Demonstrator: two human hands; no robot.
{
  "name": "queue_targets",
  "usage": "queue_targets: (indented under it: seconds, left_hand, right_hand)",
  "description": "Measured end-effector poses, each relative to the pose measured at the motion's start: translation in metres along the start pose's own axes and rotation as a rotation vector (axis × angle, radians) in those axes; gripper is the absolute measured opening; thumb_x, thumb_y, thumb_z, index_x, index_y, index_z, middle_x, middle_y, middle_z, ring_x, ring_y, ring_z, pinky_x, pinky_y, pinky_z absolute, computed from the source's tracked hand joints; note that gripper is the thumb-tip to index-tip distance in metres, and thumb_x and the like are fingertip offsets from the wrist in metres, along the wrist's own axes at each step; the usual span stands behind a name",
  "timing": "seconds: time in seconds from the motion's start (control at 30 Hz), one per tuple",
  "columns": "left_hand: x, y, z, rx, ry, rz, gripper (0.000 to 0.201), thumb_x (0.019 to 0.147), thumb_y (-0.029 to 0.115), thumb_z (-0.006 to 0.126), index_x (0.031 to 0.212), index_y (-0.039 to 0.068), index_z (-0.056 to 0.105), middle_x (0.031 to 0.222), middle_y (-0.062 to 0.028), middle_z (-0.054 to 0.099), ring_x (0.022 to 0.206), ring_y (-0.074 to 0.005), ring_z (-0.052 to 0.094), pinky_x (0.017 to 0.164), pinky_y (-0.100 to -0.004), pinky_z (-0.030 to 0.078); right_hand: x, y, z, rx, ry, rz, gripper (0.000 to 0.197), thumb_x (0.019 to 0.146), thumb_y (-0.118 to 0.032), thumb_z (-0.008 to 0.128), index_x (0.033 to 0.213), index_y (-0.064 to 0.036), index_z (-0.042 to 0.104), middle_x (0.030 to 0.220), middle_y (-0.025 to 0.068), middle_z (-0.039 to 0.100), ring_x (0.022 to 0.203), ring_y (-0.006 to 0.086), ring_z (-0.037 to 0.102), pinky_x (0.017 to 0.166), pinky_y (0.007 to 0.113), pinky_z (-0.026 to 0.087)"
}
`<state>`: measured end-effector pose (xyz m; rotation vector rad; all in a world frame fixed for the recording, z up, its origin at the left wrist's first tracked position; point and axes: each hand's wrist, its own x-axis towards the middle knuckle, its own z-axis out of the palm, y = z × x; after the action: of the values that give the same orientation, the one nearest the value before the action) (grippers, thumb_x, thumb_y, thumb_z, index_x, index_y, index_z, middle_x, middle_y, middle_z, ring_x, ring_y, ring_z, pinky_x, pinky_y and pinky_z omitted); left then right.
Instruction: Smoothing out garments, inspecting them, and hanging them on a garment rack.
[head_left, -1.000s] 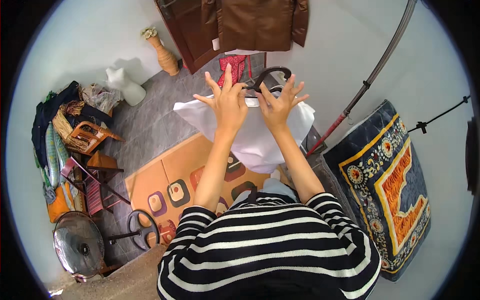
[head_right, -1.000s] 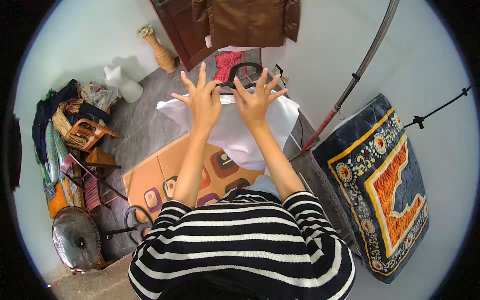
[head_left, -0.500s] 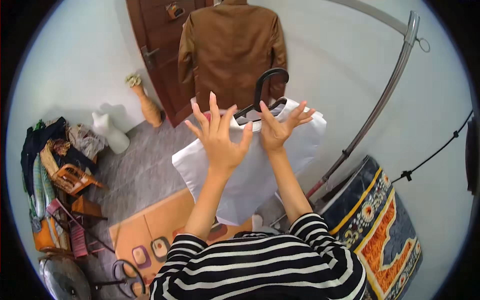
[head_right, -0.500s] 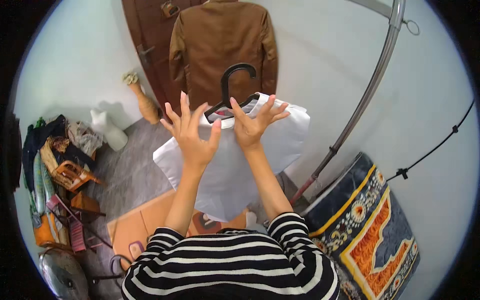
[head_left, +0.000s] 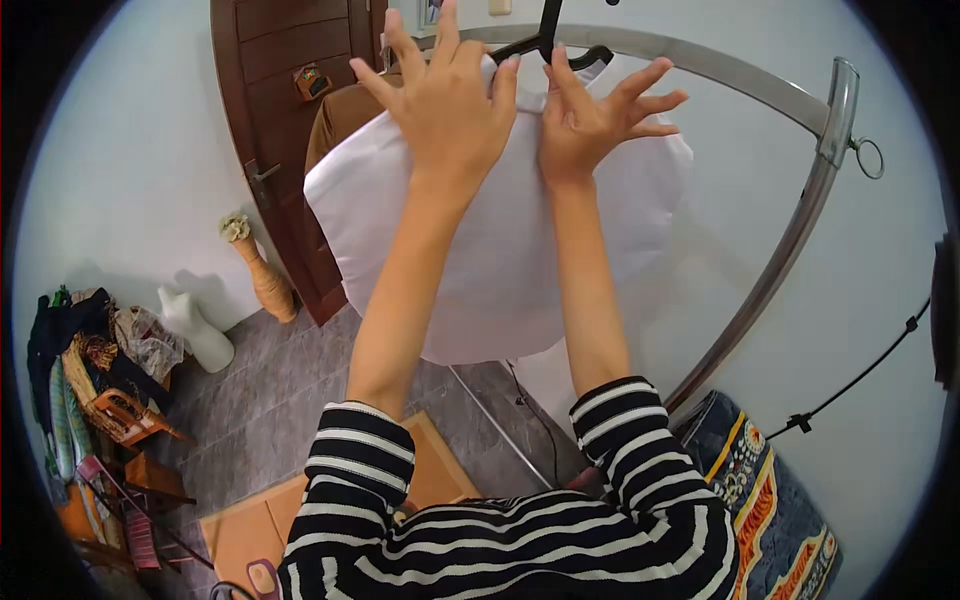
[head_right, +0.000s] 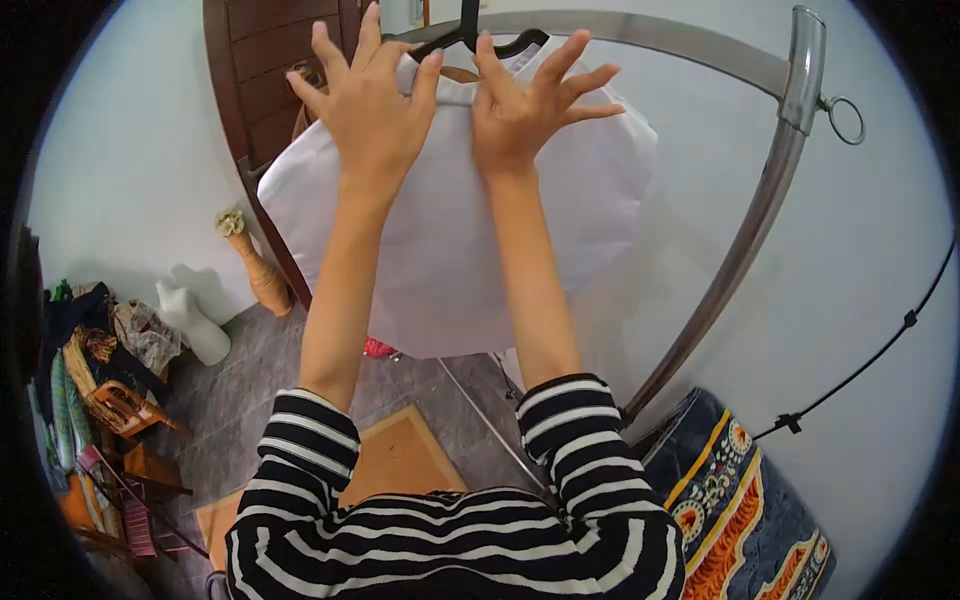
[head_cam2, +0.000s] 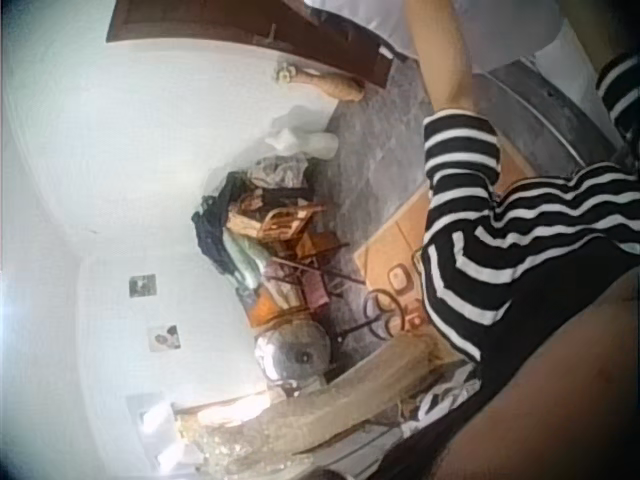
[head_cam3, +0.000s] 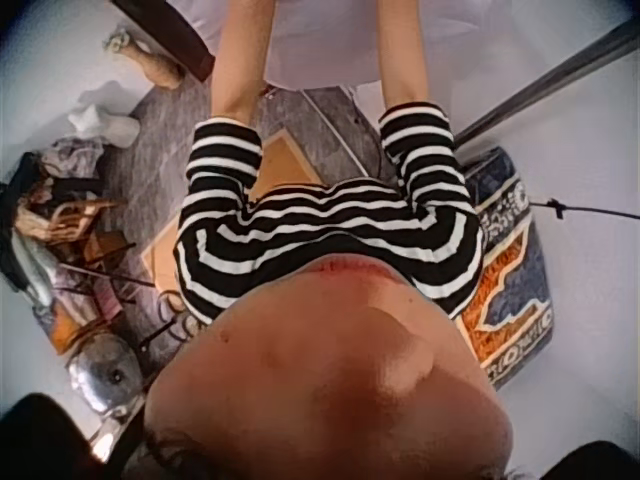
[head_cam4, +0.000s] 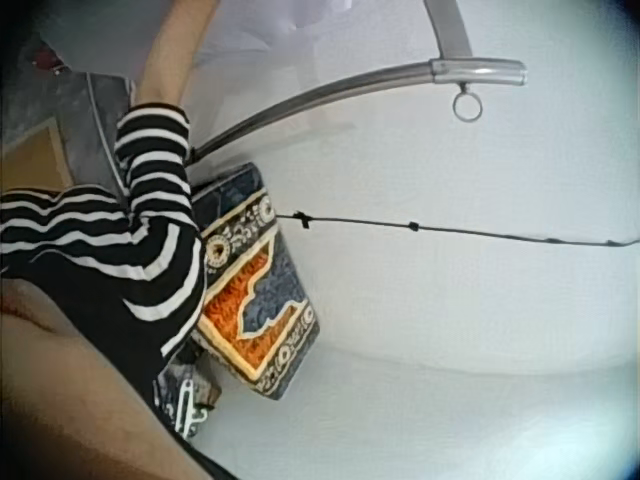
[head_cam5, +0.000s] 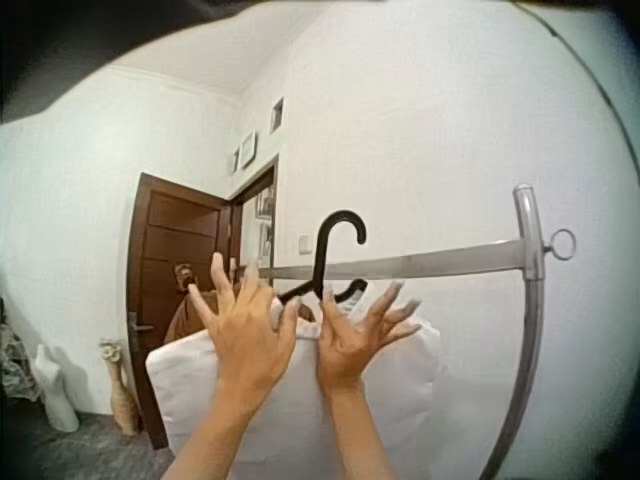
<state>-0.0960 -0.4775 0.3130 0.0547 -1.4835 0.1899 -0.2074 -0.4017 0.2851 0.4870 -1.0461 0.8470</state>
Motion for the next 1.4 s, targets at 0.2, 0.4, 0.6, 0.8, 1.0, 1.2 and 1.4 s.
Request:
queue_targets:
  seconds: [0.2, 0.4, 0.6, 0.8, 1.0, 1.2, 1.4]
  left_hand:
    - [0.017, 0.015, 0.018, -0.127, -0.252, -0.081, 0.026, 0.079, 0.025, 0.061, 0.085, 0.001, 0.063, 0.131, -0.0172, 0.048, 0.132, -0.0427, 0.024, 0.100, -0.0685, 0.011]
    - [-0.008, 0.006, 0.071, -0.065, -0.128, -0.001, 0.029, 0.083, 0.031, 0.058, 0.087, 0.005, 0.068, 0.128, -0.0079, 0.054, 0.128, -0.0380, 0.031, 0.098, -0.0675, 0.018]
    - [-0.036, 0.008, 0.078, -0.071, -0.117, -0.002, 0.028, 0.085, 0.031, 0.056, 0.077, 0.005, 0.064, 0.133, -0.0122, 0.048, 0.130, -0.0418, 0.028, 0.097, -0.0691, 0.014]
    - [-0.112, 0.029, 0.037, -0.210, -0.248, 0.022, 0.059, 0.084, 0.043, 0.053, 0.134, 0.013, 0.042, 0.149, -0.0107, 0.022, 0.137, -0.0399, 0.010, 0.100, -0.0671, -0.006]
    - [-0.179, -0.010, 0.013, -0.085, -0.694, 0.194, 0.065, 0.087, 0.042, 0.050, 0.142, 0.015, 0.031, 0.152, -0.0111, 0.015, 0.139, -0.0382, 0.004, 0.104, -0.0609, -0.006]
    - [-0.210, -0.007, 0.004, -0.149, -0.612, 0.103, 0.066, 0.085, 0.038, 0.054, 0.143, 0.018, 0.029, 0.150, -0.0133, 0.018, 0.139, -0.0349, 0.009, 0.107, -0.0572, -0.003]
    - [-0.247, -0.030, 0.020, -0.080, -0.757, 0.097, 0.067, 0.083, 0.038, 0.055, 0.143, 0.019, 0.030, 0.149, -0.0119, 0.022, 0.138, -0.0313, 0.016, 0.107, -0.0591, 0.000]
  right_hand:
    - [-0.015, 0.012, -0.002, 0.047, -0.159, 0.193, 0.032, 0.085, -0.016, 0.054, 0.111, -0.0307, 0.065, 0.152, 0.0192, -0.001, 0.134, 0.0502, -0.015, 0.088, 0.074, -0.016]
    - [-0.031, 0.030, -0.004, 0.054, -0.330, 0.257, 0.031, 0.089, -0.021, 0.048, 0.117, -0.0283, 0.060, 0.151, 0.0202, 0.001, 0.134, 0.0501, -0.013, 0.089, 0.074, -0.015]
    - [-0.063, 0.042, -0.022, 0.145, -0.384, 0.372, 0.039, 0.093, -0.029, 0.041, 0.130, -0.0252, 0.050, 0.151, 0.0201, 0.000, 0.134, 0.0492, -0.012, 0.092, 0.072, -0.013]
    - [-0.103, 0.041, -0.049, 0.287, -0.376, 0.333, 0.049, 0.093, -0.043, 0.035, 0.139, -0.0254, 0.037, 0.151, 0.0196, 0.003, 0.135, 0.0494, -0.006, 0.094, 0.071, -0.012]
    - [-0.139, 0.139, -0.074, -0.291, -0.656, 0.564, 0.054, 0.091, -0.041, 0.043, 0.142, -0.0267, 0.031, 0.151, 0.0144, 0.016, 0.139, 0.0404, 0.002, 0.098, 0.070, -0.006]
    - [-0.159, 0.056, -0.074, 0.142, -0.509, 0.338, 0.056, 0.091, -0.039, 0.041, 0.143, -0.0237, 0.029, 0.150, 0.0164, 0.018, 0.139, 0.0403, 0.004, 0.099, 0.069, -0.005]
    - [-0.225, 0.108, -0.125, -0.422, -0.879, 0.471, 0.063, 0.091, -0.041, 0.041, 0.144, -0.0106, 0.025, 0.150, 0.0189, 0.013, 0.138, 0.0427, 0.002, 0.098, 0.070, -0.007]
